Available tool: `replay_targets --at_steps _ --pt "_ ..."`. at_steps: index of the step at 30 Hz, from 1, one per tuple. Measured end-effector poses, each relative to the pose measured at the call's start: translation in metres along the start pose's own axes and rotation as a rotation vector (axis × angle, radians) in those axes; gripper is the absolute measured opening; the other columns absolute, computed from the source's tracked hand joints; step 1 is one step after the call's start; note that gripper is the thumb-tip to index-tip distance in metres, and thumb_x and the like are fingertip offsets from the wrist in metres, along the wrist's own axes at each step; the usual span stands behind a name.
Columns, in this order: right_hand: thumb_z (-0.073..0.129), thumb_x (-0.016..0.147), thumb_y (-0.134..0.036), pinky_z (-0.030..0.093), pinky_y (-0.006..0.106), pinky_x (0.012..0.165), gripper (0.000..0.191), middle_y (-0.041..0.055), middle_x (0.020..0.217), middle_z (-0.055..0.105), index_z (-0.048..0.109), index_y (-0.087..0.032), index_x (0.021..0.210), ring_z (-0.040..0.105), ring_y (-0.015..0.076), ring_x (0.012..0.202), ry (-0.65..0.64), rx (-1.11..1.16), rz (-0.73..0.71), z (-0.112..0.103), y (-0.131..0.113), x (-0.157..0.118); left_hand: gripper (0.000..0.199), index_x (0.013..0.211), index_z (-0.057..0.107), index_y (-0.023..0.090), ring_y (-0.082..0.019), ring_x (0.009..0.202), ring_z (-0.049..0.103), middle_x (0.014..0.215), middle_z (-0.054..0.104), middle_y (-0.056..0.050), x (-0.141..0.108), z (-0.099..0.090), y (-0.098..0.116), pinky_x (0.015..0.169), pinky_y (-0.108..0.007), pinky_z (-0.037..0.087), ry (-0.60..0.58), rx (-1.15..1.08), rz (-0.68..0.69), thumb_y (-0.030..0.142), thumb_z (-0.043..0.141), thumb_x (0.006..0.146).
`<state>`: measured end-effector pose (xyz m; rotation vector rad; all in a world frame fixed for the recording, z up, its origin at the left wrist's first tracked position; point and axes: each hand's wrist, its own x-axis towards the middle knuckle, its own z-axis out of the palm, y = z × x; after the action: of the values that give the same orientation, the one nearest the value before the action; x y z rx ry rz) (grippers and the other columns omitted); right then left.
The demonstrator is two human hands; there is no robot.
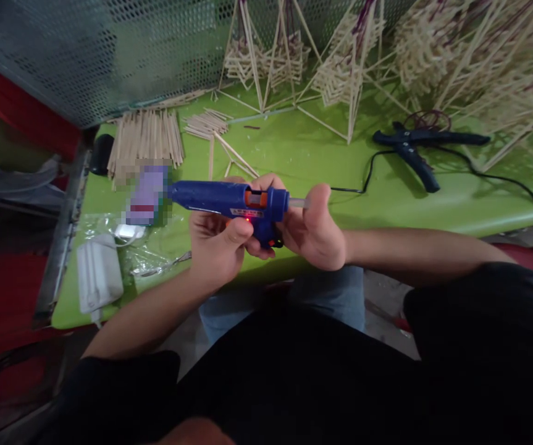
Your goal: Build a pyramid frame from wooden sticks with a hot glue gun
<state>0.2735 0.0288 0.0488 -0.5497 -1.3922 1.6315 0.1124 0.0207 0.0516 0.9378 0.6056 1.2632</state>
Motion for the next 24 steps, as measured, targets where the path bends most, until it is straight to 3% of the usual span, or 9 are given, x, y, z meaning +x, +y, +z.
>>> replay_targets --at_steps 3,8,12,15,20,24 --pt "0.028 0.091 -0.115 0.047 0.027 0.051 0.091 -0.0025 0.09 0.06 0.044 -0.031 0.12 0.053 0.0138 0.061 -0.019 0.069 -0.087 0.003 0.004 -0.002 0.066 0.13 0.069 0.029 -0.011 0.058 0.075 0.089 0.08 0.006 0.0 -0.003 -0.001 0.062 -0.027 0.074 -0.057 -0.052 -0.04 0.051 0.108 0.081" --pt "0.035 0.096 -0.11 0.047 0.028 0.053 0.083 0.0004 0.104 0.06 0.043 -0.03 0.115 0.052 0.0122 0.065 -0.041 0.093 -0.123 0.005 0.002 -0.001 0.052 0.127 0.066 0.029 -0.009 0.066 0.076 0.098 0.077 0.004 0.001 -0.006 -0.004 0.063 -0.022 0.071 -0.19 -0.107 0.005 0.041 0.102 0.091" --pt "0.045 0.09 -0.114 0.046 0.028 0.053 0.086 -0.0012 0.098 0.061 0.044 -0.029 0.109 0.05 0.0121 0.064 -0.002 0.091 -0.046 0.004 -0.006 -0.002 0.06 0.125 0.061 0.03 -0.011 0.063 0.076 0.094 0.075 0.006 0.005 -0.007 -0.007 0.064 -0.025 0.072 -0.184 -0.048 -0.016 0.05 0.104 0.087" --pt "0.05 0.086 -0.116 0.05 0.029 0.054 0.09 0.0017 0.109 0.067 0.048 -0.029 0.107 0.056 0.0128 0.068 0.045 0.076 0.034 0.003 -0.011 -0.003 0.064 0.12 0.058 0.03 -0.011 0.059 0.075 0.095 0.073 0.007 0.009 -0.009 -0.012 0.061 -0.027 0.072 -0.207 -0.013 -0.007 0.05 0.106 0.082" --pt "0.05 0.082 -0.118 0.052 0.031 0.054 0.094 0.0056 0.123 0.071 0.049 -0.028 0.106 0.06 0.013 0.07 0.077 0.056 0.028 0.0 -0.006 0.0 0.055 0.111 0.068 0.026 -0.015 0.076 0.082 0.102 0.073 0.002 0.011 -0.012 -0.018 0.063 -0.027 0.074 -0.174 0.001 0.049 0.057 0.105 0.083" --pt "0.043 0.087 -0.116 0.05 0.03 0.054 0.091 0.0013 0.103 0.067 0.048 -0.029 0.112 0.058 0.0152 0.067 0.05 0.024 -0.062 -0.001 0.001 0.005 0.05 0.115 0.07 0.028 -0.01 0.063 0.071 0.091 0.074 0.004 0.011 -0.011 -0.027 0.061 -0.027 0.069 -0.144 0.037 0.118 0.066 0.095 0.093"
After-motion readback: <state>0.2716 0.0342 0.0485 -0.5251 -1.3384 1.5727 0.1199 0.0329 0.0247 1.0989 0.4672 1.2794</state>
